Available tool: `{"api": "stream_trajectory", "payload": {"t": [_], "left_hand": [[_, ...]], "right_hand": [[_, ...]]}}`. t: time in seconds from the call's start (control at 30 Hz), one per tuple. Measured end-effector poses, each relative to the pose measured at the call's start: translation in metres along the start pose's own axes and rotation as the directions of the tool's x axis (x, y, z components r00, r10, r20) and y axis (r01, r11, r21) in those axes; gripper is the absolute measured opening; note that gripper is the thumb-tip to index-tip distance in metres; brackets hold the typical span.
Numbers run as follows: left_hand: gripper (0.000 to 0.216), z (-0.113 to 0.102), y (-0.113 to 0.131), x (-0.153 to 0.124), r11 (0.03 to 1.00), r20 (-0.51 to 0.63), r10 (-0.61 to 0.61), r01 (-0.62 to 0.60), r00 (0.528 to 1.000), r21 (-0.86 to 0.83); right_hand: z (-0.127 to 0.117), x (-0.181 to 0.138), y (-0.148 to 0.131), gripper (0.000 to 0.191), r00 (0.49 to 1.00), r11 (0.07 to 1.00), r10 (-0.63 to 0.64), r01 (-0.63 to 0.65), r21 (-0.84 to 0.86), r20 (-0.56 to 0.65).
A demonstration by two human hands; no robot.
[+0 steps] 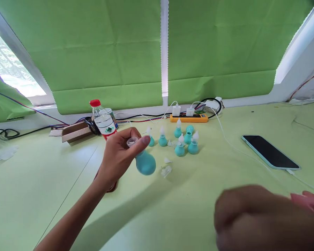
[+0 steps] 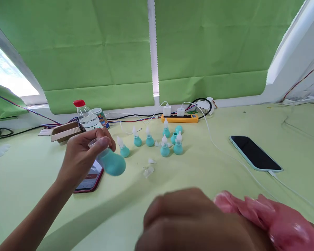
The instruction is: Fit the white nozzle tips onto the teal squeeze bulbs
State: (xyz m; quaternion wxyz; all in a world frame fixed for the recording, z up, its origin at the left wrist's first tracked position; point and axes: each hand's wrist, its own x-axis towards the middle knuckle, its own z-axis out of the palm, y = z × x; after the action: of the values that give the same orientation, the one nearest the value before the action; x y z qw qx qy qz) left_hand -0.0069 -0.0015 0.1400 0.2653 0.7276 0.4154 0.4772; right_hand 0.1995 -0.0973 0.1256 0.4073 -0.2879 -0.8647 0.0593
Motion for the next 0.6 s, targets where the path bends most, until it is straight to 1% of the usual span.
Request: {"api": "stream_trajectory", "payload": {"t": [0.03, 0.07, 0.1, 0.13, 0.17, 0.2, 0.23, 0.3, 0.33, 0.37, 0.43, 0.47, 0.5, 0.53, 0.6], "left_hand": [[0.029, 0.006, -0.01, -0.002, 1.0, -0.062, 0.009, -0.008, 0.998, 0.009], [0.027, 0.012, -0.021, -0.005, 0.999, -0.091, 0.019, -0.016, 0.996, 0.03], [0.027, 0.02, -0.034, -0.009, 0.998, -0.093, 0.015, -0.009, 0.996, 0.066], [0.027, 0.028, -0.047, -0.014, 0.993, -0.06, 0.005, 0.002, 0.998, 0.116], [0.028, 0.036, -0.06, -0.02, 0.988, -0.012, -0.015, 0.017, 1.0, 0.154], [0.029, 0.043, -0.072, -0.025, 0.984, 0.011, -0.031, 0.029, 0.999, 0.178], [0.03, 0.048, -0.083, -0.03, 0.98, 0.019, -0.049, 0.045, 0.999, 0.196], [0.027, 0.055, -0.098, -0.039, 0.977, -0.03, -0.056, 0.061, 0.998, 0.206], [0.024, 0.057, -0.103, -0.041, 0.978, -0.03, -0.065, 0.07, 0.997, 0.197], [0.022, 0.058, -0.106, -0.044, 0.981, -0.003, -0.081, 0.081, 0.997, 0.177], [0.022, 0.058, -0.109, -0.047, 0.987, 0.097, -0.126, 0.115, 0.987, 0.115], [0.024, 0.058, -0.11, -0.048, 0.987, 0.132, -0.148, 0.138, 0.98, 0.082], [0.026, 0.057, -0.11, -0.05, 0.986, 0.14, -0.166, 0.16, 0.976, 0.053], [0.028, 0.056, -0.11, -0.051, 0.984, 0.115, -0.18, 0.178, 0.977, 0.03], [0.026, 0.055, -0.109, -0.055, 0.978, 0.015, -0.209, 0.209, 0.978, -0.015]], "right_hand": [[0.005, 0.005, 0.01, 0.014, 1.0, 1.0, -0.003, 0.003, 0.006, -0.018], [0.011, 0.009, 0.023, 0.019, 1.0, 1.0, -0.02, 0.019, -0.013, -0.02], [0.02, 0.011, 0.037, 0.023, 0.999, 0.997, 0.039, -0.04, -0.06, -0.017], [0.029, 0.013, 0.052, 0.026, 0.993, 0.991, 0.095, -0.087, -0.103, 0.068], [0.039, 0.013, 0.068, 0.026, 0.97, 0.976, 0.165, -0.135, -0.171, 0.177], [0.049, 0.011, 0.082, 0.026, 0.935, 0.955, 0.229, -0.162, -0.251, 0.269], [0.058, 0.01, 0.094, 0.027, 0.911, 0.937, 0.261, -0.16, -0.311, 0.318], [0.073, 0.008, 0.111, 0.032, 0.877, 0.922, 0.278, -0.129, -0.365, 0.391], [0.078, 0.008, 0.116, 0.034, 0.872, 0.92, 0.275, -0.117, -0.375, 0.405], [0.083, 0.01, 0.118, 0.034, 0.87, 0.919, 0.273, -0.109, -0.379, 0.411], [0.088, 0.017, 0.12, 0.031, 0.871, 0.919, 0.264, -0.097, -0.382, 0.414], [0.09, 0.021, 0.12, 0.028, 0.871, 0.92, 0.257, -0.088, -0.381, 0.419], [0.092, 0.025, 0.121, 0.026, 0.867, 0.92, 0.253, -0.077, -0.385, 0.43], [0.094, 0.029, 0.122, 0.025, 0.859, 0.915, 0.258, -0.07, -0.398, 0.442], [0.096, 0.035, 0.126, 0.023, 0.831, 0.887, 0.306, -0.071, -0.457, 0.464]]}}
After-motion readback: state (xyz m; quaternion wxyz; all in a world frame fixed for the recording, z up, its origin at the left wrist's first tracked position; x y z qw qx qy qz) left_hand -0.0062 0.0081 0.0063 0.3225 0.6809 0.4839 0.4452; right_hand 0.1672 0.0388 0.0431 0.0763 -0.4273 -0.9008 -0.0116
